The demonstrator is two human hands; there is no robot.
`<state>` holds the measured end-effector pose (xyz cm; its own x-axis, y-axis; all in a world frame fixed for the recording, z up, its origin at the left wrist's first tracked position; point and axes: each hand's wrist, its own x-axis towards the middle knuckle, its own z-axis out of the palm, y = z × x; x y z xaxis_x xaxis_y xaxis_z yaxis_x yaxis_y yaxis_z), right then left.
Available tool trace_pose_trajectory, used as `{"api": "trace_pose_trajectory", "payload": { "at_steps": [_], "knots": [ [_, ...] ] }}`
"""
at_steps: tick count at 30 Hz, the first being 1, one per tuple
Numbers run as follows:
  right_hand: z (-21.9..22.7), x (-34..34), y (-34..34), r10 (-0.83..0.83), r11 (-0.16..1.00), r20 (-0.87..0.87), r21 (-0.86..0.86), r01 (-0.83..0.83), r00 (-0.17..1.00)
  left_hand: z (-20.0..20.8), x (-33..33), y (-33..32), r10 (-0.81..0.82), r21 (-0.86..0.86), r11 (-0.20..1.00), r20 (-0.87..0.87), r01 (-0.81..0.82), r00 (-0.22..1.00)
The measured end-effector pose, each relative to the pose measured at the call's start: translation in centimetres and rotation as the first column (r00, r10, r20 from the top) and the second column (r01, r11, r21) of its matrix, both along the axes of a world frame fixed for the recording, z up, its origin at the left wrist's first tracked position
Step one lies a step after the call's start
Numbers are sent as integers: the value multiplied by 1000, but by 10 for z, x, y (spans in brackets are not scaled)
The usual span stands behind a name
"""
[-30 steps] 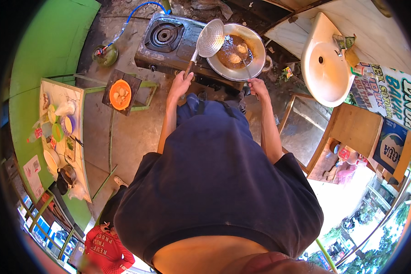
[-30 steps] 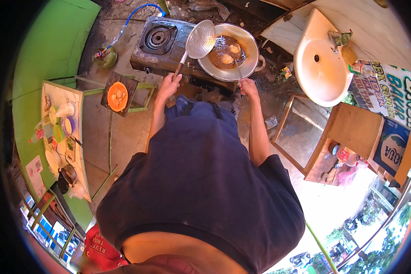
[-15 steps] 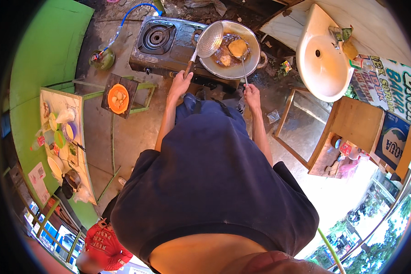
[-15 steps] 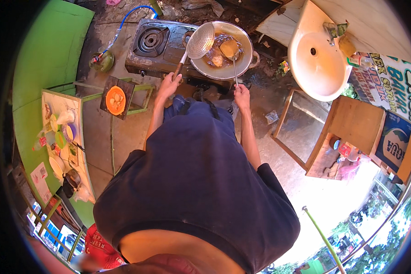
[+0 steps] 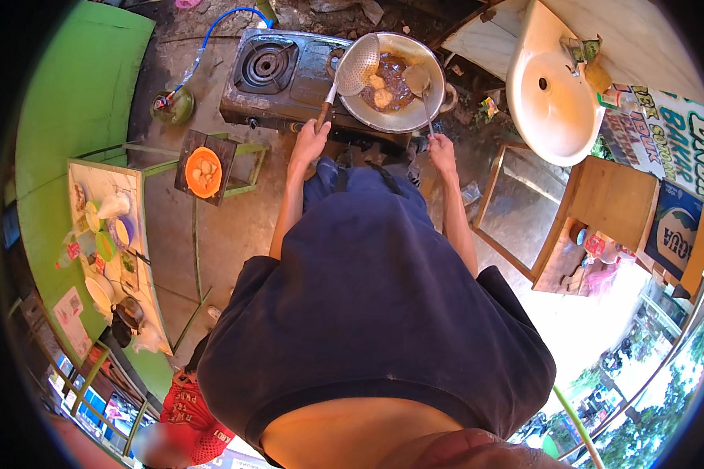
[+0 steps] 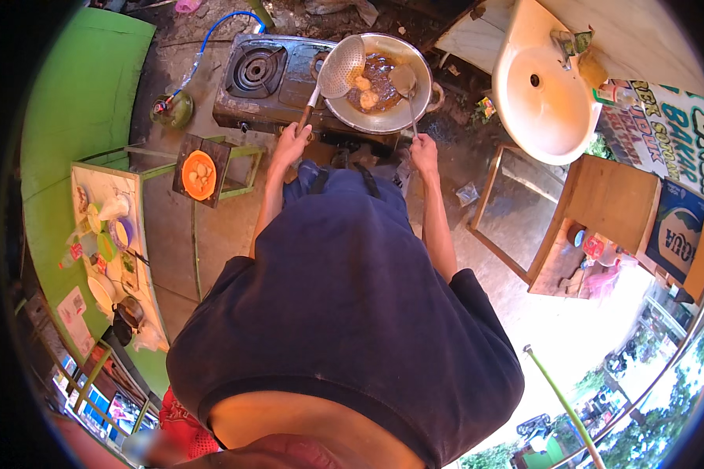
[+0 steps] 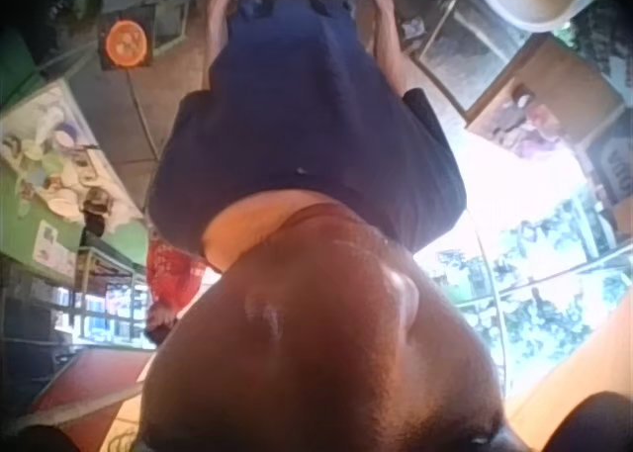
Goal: The person stands at a gas stove and uses a slotted spoon and a ladle to turn and monitor several round food items frying in a pot of hot oil. The person repeatedly flips the items and occasionally lifts them to drain oil before returning them to the pot.
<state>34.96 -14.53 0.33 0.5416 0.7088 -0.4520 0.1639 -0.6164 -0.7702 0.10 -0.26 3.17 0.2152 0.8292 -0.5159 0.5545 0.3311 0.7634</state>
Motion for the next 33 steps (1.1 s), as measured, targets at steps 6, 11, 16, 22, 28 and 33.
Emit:
{"api": "trace_pose_trajectory", "payload": {
  "at_steps": [6, 11, 16, 22, 28, 33],
  "knots": [
    [-3, -14, 5, 35, 999, -32, -26, -36, 999, -1, -7, -6, 38, -36, 999, 43, -37, 998],
    [17, -23, -4, 30, 999, -153, 22, -27, 988, 4, -12, -5, -3, -30, 1000, 35, 4, 999],
    [10, -21, -11, 33, 998, -3, 48, -33, 999, 2, -14, -6, 7, -41, 999, 42, -5, 999],
    [-1, -20, -7, 23, 996, 2, -83, -23, 1000, 11, -15, 1, -57, -65, 996, 16, 58, 998],
    [15, -32, -4, -83, 996, -209, 16, 88, 974, -5, -13, -3, -33, -20, 999, 17, 34, 999],
    [8, -26, -3, -56, 998, -84, -16, 55, 995, -6, -9, -2, -20, -38, 999, 13, 21, 1000]
  ]
}}
